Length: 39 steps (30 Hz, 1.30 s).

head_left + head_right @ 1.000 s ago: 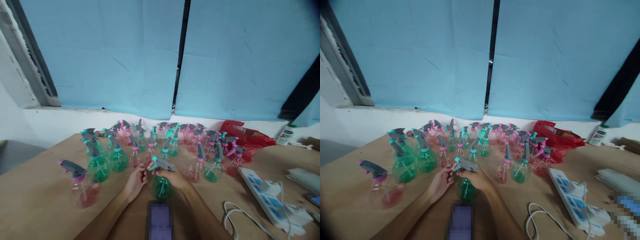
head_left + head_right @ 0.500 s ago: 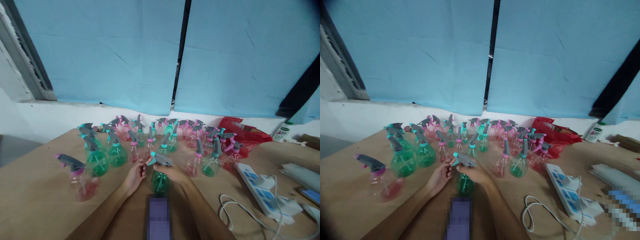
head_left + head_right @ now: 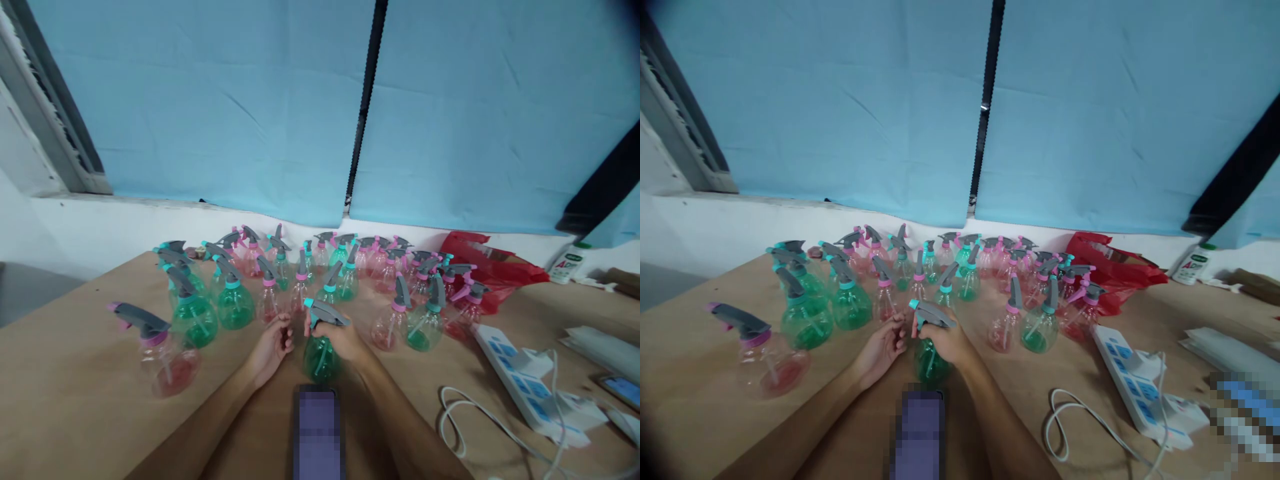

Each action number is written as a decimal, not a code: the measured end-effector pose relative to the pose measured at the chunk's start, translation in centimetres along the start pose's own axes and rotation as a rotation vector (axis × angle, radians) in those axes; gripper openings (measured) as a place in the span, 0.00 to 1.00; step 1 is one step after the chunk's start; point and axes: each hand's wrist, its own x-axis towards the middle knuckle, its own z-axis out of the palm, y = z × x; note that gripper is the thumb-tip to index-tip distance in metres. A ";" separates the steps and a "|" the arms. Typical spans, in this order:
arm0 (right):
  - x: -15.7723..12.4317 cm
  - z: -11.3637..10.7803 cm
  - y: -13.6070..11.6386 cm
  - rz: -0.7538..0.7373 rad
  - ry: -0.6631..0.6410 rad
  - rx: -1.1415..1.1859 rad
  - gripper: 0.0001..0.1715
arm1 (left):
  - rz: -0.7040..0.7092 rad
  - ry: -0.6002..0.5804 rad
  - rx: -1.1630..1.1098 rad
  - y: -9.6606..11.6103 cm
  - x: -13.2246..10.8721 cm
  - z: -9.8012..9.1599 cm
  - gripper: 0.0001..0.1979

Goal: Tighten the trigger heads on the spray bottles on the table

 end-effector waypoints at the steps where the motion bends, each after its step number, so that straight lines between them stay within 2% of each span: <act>1: 0.0 -0.1 -0.1 0.011 0.002 -0.018 0.12 | 0.001 -0.002 0.000 0.0 0.0 0.0 0.11; 5: -0.1 -0.3 -0.2 0.042 0.028 -0.071 0.08 | -0.001 -0.018 0.009 -0.1 0.0 0.0 0.12; 9: -0.2 0.0 -0.3 0.012 0.049 -0.047 0.11 | 0.008 -0.023 0.007 -0.1 -0.1 0.0 0.12; 16: -0.3 0.1 -0.1 0.044 0.133 -0.114 0.09 | 0.016 -0.023 0.043 -0.2 -0.1 0.0 0.12; 22: -0.1 0.4 0.8 -0.024 0.230 -0.056 0.08 | 0.017 -0.019 0.059 -0.2 0.0 0.1 0.13; 29: -1.1 -0.7 1.5 0.004 0.337 -0.160 0.14 | 0.023 -0.049 0.063 -0.3 0.1 -0.2 0.14; 32: -1.5 -1.8 1.8 0.052 0.455 -0.185 0.11 | 0.012 -0.060 0.074 -0.3 0.3 -0.3 0.14; 36: -1.7 -2.8 1.8 0.029 0.723 -0.300 0.07 | 0.010 -0.058 0.072 -0.2 0.3 -0.2 0.14; 39: -1.8 -2.9 1.7 -0.044 0.823 -0.342 0.15 | 0.009 -0.053 0.077 -0.1 0.2 -0.1 0.13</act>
